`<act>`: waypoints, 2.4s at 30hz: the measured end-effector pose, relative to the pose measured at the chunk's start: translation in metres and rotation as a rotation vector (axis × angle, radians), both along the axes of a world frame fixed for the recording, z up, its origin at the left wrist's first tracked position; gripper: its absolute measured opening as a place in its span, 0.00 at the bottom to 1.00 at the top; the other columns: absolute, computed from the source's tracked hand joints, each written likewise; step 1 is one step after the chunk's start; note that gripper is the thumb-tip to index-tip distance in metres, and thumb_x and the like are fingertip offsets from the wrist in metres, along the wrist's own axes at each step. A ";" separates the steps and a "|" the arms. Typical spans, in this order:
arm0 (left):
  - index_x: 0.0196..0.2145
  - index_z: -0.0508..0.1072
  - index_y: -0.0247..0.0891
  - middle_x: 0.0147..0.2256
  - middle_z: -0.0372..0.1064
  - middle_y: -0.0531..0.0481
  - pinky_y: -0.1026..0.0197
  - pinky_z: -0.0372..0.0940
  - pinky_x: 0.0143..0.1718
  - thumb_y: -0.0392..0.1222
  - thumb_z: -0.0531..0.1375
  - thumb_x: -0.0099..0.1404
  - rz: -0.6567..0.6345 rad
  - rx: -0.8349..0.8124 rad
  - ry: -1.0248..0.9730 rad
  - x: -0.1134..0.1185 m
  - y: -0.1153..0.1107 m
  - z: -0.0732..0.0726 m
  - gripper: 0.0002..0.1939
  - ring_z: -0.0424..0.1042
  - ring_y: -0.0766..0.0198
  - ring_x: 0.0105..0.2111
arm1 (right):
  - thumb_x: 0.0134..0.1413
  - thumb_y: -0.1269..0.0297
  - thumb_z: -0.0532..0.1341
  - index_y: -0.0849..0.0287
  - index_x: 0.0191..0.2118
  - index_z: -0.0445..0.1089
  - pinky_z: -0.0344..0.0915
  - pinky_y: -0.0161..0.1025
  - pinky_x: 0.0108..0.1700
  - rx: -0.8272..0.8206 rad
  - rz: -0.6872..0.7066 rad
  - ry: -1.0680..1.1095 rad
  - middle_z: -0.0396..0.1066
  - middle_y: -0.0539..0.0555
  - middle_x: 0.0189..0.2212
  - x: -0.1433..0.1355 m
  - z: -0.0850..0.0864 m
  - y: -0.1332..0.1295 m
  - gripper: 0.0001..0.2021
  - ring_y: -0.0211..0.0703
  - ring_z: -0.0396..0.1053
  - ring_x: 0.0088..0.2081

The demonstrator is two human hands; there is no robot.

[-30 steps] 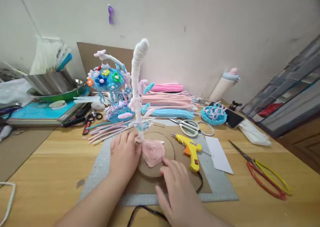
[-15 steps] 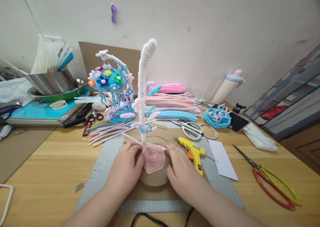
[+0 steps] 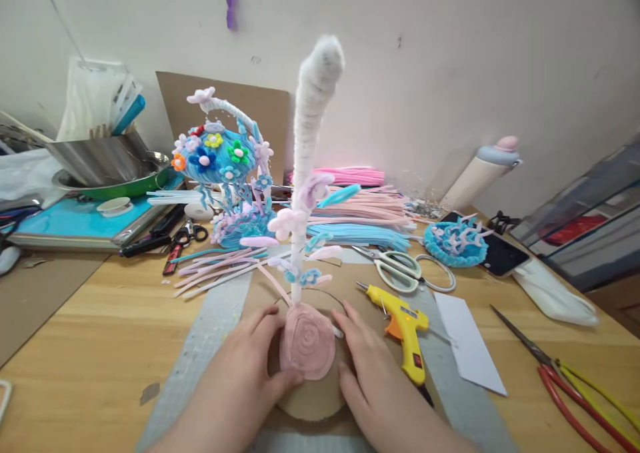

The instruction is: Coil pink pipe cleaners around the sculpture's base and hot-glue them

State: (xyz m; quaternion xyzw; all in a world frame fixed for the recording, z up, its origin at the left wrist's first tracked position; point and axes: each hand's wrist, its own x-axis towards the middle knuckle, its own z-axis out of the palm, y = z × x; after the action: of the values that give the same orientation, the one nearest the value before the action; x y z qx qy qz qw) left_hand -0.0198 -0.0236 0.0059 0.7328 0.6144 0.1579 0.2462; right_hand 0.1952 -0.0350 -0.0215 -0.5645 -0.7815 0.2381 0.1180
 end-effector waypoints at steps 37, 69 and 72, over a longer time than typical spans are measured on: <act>0.40 0.68 0.48 0.42 0.73 0.54 0.52 0.65 0.53 0.27 0.48 0.56 -0.100 0.014 -0.131 -0.020 -0.016 0.008 0.20 0.72 0.59 0.48 | 0.57 0.67 0.55 0.52 0.67 0.44 0.28 0.61 0.65 0.207 0.604 0.010 0.52 0.53 0.64 -0.009 0.004 0.009 0.34 0.49 0.45 0.66; 0.54 0.57 0.44 0.49 0.72 0.48 0.49 0.50 0.63 0.25 0.49 0.52 -0.166 0.390 0.083 -0.007 -0.059 -0.016 0.31 0.65 0.61 0.57 | 0.58 0.71 0.51 0.54 0.68 0.42 0.30 0.64 0.64 0.173 0.586 -0.035 0.45 0.52 0.66 -0.011 0.012 0.002 0.33 0.47 0.39 0.67; 0.52 0.59 0.45 0.50 0.72 0.48 0.46 0.47 0.64 0.27 0.50 0.55 -0.120 0.339 0.000 -0.010 -0.058 -0.014 0.27 0.64 0.59 0.57 | 0.59 0.70 0.51 0.53 0.68 0.42 0.29 0.64 0.64 0.159 0.586 -0.041 0.43 0.51 0.67 -0.011 0.014 0.002 0.33 0.47 0.38 0.68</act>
State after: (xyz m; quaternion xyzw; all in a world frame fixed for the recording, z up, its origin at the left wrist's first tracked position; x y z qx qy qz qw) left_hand -0.0294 -0.0816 -0.0082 0.7993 0.5340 0.2442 0.1278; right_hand 0.1840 -0.0332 -0.0077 -0.3089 -0.9294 0.1888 0.0724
